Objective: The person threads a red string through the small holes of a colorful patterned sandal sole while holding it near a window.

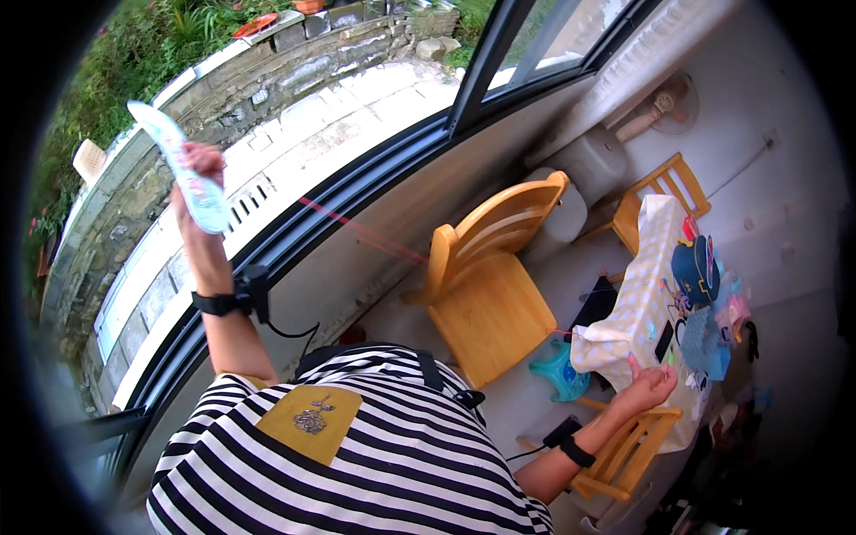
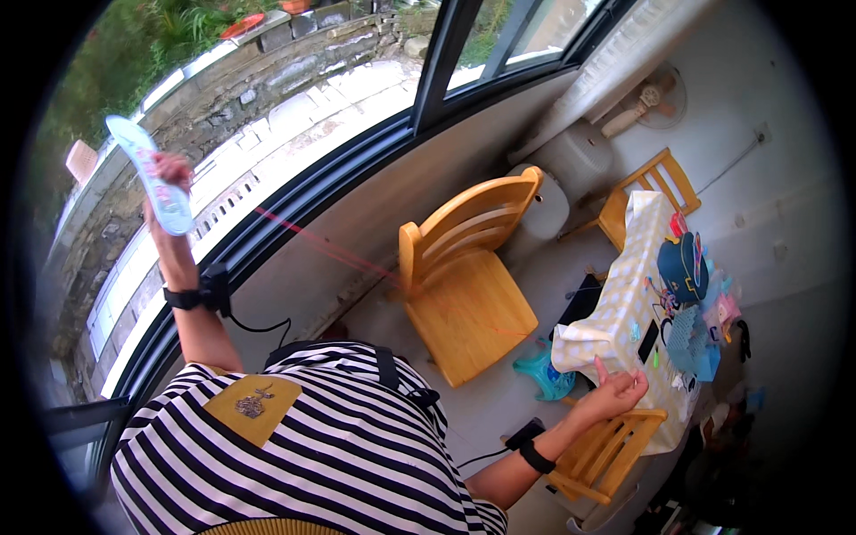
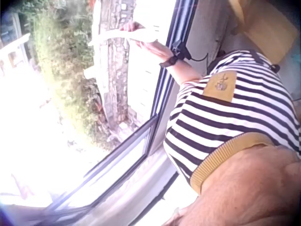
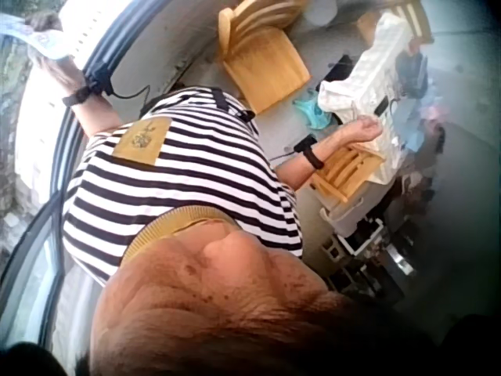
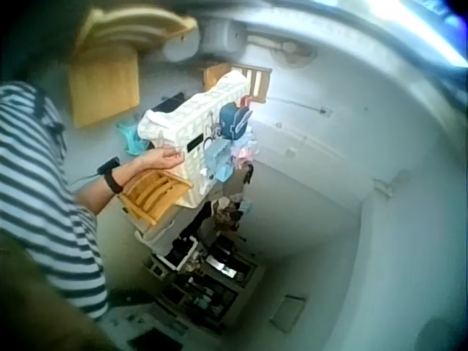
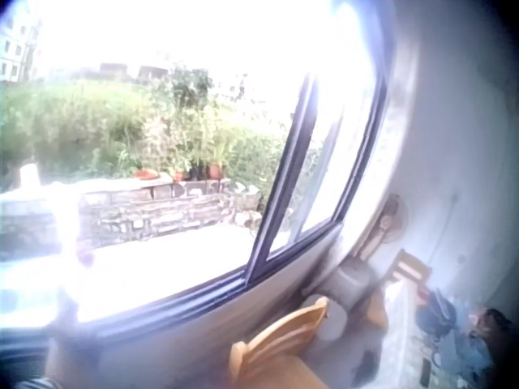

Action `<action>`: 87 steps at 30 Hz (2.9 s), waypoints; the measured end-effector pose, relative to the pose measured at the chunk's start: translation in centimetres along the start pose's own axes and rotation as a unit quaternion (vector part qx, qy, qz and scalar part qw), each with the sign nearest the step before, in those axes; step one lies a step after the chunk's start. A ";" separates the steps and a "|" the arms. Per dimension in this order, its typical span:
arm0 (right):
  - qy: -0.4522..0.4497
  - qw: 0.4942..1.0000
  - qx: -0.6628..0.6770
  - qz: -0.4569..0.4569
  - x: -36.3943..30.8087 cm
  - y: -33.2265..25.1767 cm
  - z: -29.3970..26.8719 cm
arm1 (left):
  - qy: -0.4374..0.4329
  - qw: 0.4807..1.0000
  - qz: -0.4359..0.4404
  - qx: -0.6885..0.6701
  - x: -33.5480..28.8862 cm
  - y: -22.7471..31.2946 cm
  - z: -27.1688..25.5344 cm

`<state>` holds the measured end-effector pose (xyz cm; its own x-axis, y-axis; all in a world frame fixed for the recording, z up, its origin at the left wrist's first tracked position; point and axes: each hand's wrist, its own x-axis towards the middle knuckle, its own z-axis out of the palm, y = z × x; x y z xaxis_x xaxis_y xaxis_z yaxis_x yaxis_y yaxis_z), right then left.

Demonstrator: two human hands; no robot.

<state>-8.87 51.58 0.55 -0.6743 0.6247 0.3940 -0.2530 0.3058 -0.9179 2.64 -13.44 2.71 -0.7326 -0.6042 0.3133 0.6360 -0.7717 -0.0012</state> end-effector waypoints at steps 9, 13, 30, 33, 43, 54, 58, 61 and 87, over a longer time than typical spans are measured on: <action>-0.361 0.924 0.112 -0.062 -13.1 -13.2 12.3 | 0.027 0.838 -0.540 -0.076 -7.8 -18.7 1.7; -0.402 0.879 0.016 -0.256 -15.9 -16.0 14.2 | 0.040 0.790 -0.604 -0.099 -9.6 -20.7 3.3; -0.410 0.868 0.002 -0.278 -16.2 -17.1 13.7 | -0.030 0.767 -0.625 -0.142 -10.6 -21.8 4.0; -0.409 0.868 0.010 -0.280 -16.1 -17.1 13.8 | -0.031 0.767 -0.628 -0.128 -10.5 -21.7 4.0; -0.459 0.865 0.032 -0.200 -15.3 -16.7 13.1 | -0.026 0.794 -0.608 0.020 -10.4 -21.3 4.6; -0.567 0.815 0.068 -0.102 -14.2 -13.7 12.9 | -0.035 0.775 -0.596 0.208 -10.1 -21.6 4.5; -0.540 0.833 0.007 -0.119 -15.0 -12.0 12.2 | -0.079 0.772 -0.547 0.315 -10.2 -21.5 5.1; -0.534 0.838 0.000 -0.110 -15.3 -12.0 11.9 | -0.105 0.759 -0.532 0.361 -10.4 -21.2 5.3; -0.514 0.849 0.024 -0.119 -15.9 -10.0 12.0 | -0.147 0.754 -0.486 0.417 -10.4 -20.7 5.4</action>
<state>-3.93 29.94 2.87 -0.8433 -0.4150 0.3415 -0.4783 0.2898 -0.8290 -1.57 9.89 4.55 -0.9436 0.3303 -0.0216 -0.1452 -0.3543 0.9238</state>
